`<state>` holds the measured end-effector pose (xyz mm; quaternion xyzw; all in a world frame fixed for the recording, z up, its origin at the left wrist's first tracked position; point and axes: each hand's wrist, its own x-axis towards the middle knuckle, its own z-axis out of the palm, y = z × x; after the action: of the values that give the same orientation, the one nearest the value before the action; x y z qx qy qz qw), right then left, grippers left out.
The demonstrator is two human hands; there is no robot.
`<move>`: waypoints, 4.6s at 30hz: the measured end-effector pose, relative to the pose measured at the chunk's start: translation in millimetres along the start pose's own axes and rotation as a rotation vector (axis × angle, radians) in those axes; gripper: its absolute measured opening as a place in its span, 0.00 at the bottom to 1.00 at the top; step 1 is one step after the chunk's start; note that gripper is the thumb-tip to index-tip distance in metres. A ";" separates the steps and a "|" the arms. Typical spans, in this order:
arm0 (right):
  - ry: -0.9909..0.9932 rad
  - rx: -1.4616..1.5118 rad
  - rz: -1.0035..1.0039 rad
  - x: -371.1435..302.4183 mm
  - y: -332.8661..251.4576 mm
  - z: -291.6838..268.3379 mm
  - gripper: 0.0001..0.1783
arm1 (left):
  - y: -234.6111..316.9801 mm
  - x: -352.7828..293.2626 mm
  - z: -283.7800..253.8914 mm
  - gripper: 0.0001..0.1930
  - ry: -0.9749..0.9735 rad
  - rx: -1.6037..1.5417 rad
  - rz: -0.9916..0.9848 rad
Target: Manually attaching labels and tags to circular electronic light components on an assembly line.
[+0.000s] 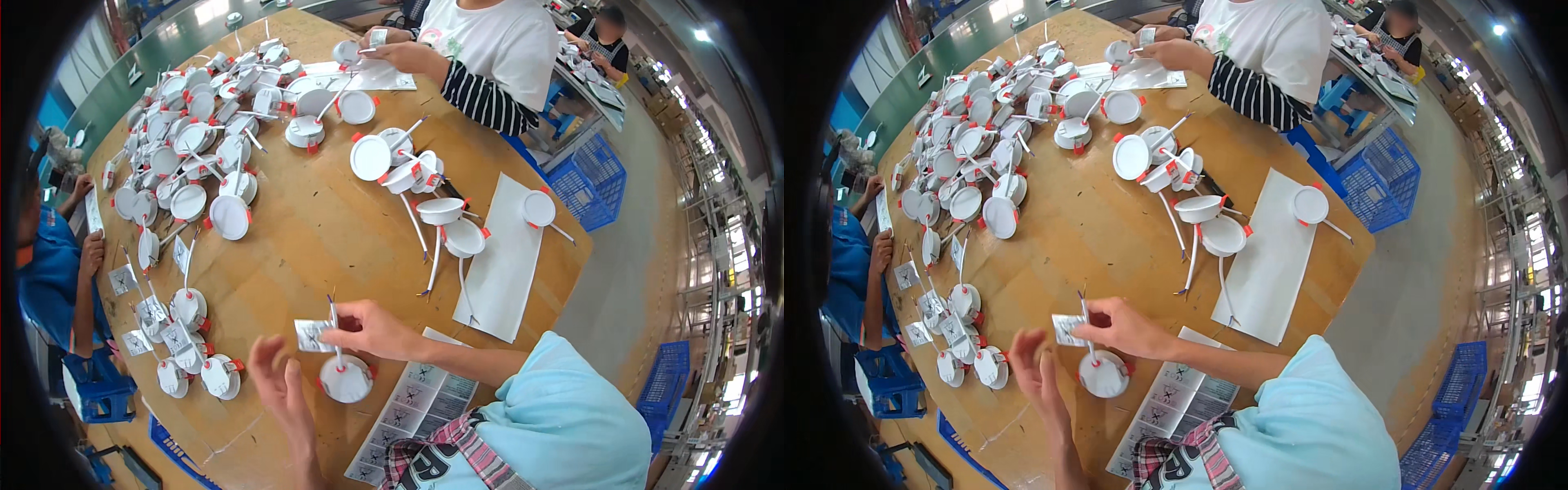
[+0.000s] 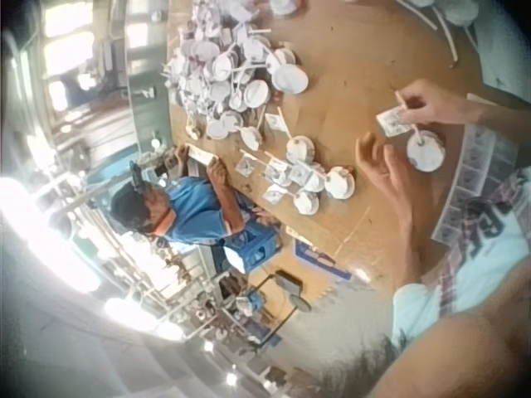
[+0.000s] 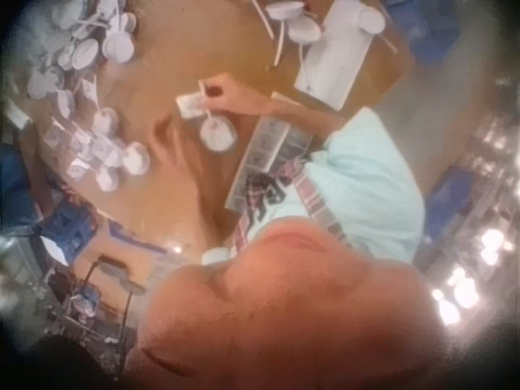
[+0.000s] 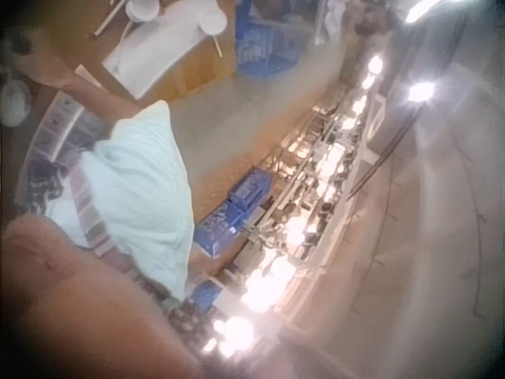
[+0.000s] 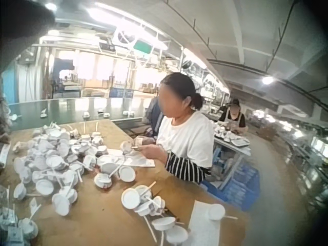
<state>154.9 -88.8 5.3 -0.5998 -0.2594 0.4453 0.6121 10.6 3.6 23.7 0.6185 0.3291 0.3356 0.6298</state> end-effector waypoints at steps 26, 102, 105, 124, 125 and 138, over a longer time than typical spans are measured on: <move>0.146 0.109 -0.152 4.7 3.4 -11.2 0.14 | -9.4 -13.5 -70.1 0.36 0.243 1.144 0.489; 0.066 -0.490 -0.416 19.2 16.0 -21.8 0.09 | 43.6 -40.0 25.3 0.18 -0.413 0.889 0.189; 0.019 -0.430 -0.364 15.6 12.0 -27.8 0.10 | 24.7 -88.2 34.9 0.19 -0.445 0.986 0.189; -0.189 -0.190 -0.290 5.8 -0.9 -9.3 0.14 | 13.7 -96.1 -47.7 0.13 -0.045 0.290 -0.345; -0.158 -0.167 -0.299 7.3 -0.4 -13.7 0.13 | 11.5 -96.5 -49.1 0.12 -0.033 0.249 -0.371; 0.122 -1.149 -0.381 -27.1 -67.8 -81.2 0.21 | -10.6 -96.8 -18.4 0.16 0.084 -0.168 -0.399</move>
<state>227.2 -145.0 64.8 -0.8016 -0.5256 0.0815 0.2728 -58.6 -66.5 12.7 0.4721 0.4418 0.2561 0.7186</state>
